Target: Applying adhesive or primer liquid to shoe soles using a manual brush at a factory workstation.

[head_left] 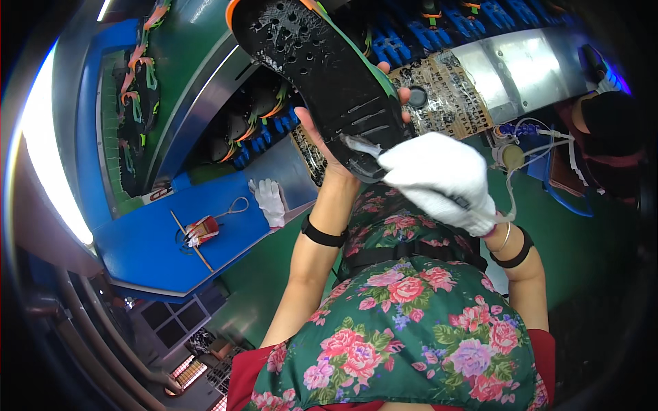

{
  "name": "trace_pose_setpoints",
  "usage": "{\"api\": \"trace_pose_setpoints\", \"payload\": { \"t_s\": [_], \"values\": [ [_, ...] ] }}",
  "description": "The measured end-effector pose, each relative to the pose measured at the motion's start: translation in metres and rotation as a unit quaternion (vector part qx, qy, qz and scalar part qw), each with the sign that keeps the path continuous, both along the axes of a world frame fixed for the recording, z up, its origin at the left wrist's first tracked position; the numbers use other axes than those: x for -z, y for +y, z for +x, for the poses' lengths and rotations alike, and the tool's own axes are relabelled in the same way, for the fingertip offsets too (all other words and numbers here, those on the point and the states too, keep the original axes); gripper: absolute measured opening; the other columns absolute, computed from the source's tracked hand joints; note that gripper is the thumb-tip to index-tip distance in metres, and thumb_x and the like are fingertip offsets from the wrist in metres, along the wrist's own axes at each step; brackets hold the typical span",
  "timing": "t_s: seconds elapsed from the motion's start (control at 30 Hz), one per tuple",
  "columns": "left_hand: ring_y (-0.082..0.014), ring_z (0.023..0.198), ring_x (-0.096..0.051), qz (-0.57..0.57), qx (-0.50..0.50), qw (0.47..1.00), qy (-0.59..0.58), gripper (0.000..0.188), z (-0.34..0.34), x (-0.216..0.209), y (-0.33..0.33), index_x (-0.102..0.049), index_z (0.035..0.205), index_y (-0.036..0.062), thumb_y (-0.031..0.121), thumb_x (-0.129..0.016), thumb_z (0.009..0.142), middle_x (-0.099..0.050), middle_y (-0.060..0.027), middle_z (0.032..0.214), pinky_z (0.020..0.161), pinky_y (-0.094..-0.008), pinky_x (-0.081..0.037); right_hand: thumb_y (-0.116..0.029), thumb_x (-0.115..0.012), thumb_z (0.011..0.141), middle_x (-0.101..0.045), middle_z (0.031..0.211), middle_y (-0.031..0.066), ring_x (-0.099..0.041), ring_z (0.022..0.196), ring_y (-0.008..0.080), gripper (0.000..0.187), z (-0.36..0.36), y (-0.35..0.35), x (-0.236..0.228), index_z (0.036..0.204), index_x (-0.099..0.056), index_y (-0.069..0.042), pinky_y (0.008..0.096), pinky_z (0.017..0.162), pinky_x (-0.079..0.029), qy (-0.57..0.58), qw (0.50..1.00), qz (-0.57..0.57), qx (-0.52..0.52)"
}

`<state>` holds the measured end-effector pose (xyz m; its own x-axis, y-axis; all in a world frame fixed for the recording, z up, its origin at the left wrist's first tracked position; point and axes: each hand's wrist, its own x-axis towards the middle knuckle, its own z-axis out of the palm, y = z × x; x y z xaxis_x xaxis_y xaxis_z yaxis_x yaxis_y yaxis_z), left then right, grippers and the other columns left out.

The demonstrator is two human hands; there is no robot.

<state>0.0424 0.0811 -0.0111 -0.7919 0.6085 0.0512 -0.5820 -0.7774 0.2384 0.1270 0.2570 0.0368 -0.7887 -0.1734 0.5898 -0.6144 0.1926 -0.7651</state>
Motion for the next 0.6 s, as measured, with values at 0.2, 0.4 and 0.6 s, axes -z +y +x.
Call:
{"api": "trace_pose_setpoints", "payload": {
  "t_s": [0.2,0.4,0.6],
  "values": [
    [-0.0495,0.132,-0.052,0.020,0.020,0.999,0.045,0.122,-0.007,-0.006,-0.009,-0.023,0.162,0.0037,0.089,-0.054,0.081,-0.031,-0.0207,0.163,0.101,-0.0579,-0.055,-0.004,-0.081,0.079,-0.078,0.106,0.0068,-0.075,0.094,0.0247,0.025,0.006,-0.009,0.002,0.102,-0.080,-0.013,0.0352,0.081,-0.060,-0.062,0.986,-0.082,-0.130],
    [-0.0488,0.131,-0.053,0.063,0.076,0.993,0.071,0.122,-0.016,-0.002,-0.015,-0.021,0.163,0.0025,0.085,-0.059,0.081,-0.031,-0.0250,0.162,0.104,-0.0561,-0.054,-0.002,-0.081,0.071,-0.078,0.107,0.0088,-0.075,0.096,0.0288,0.037,0.007,-0.018,0.001,0.106,-0.077,-0.011,0.0365,0.082,-0.060,0.029,0.996,0.026,-0.077],
    [-0.0444,0.118,-0.059,-0.017,0.096,0.994,0.052,0.129,-0.008,-0.008,-0.024,-0.024,0.160,0.0002,0.087,-0.064,0.074,-0.039,-0.0258,0.154,0.097,-0.0516,-0.055,0.000,-0.083,0.075,-0.079,0.098,0.0127,-0.076,0.093,0.0281,0.016,-0.001,-0.009,-0.015,0.090,-0.079,-0.006,0.0377,0.080,-0.060,-0.103,0.986,-0.071,-0.114]
  ]
}}
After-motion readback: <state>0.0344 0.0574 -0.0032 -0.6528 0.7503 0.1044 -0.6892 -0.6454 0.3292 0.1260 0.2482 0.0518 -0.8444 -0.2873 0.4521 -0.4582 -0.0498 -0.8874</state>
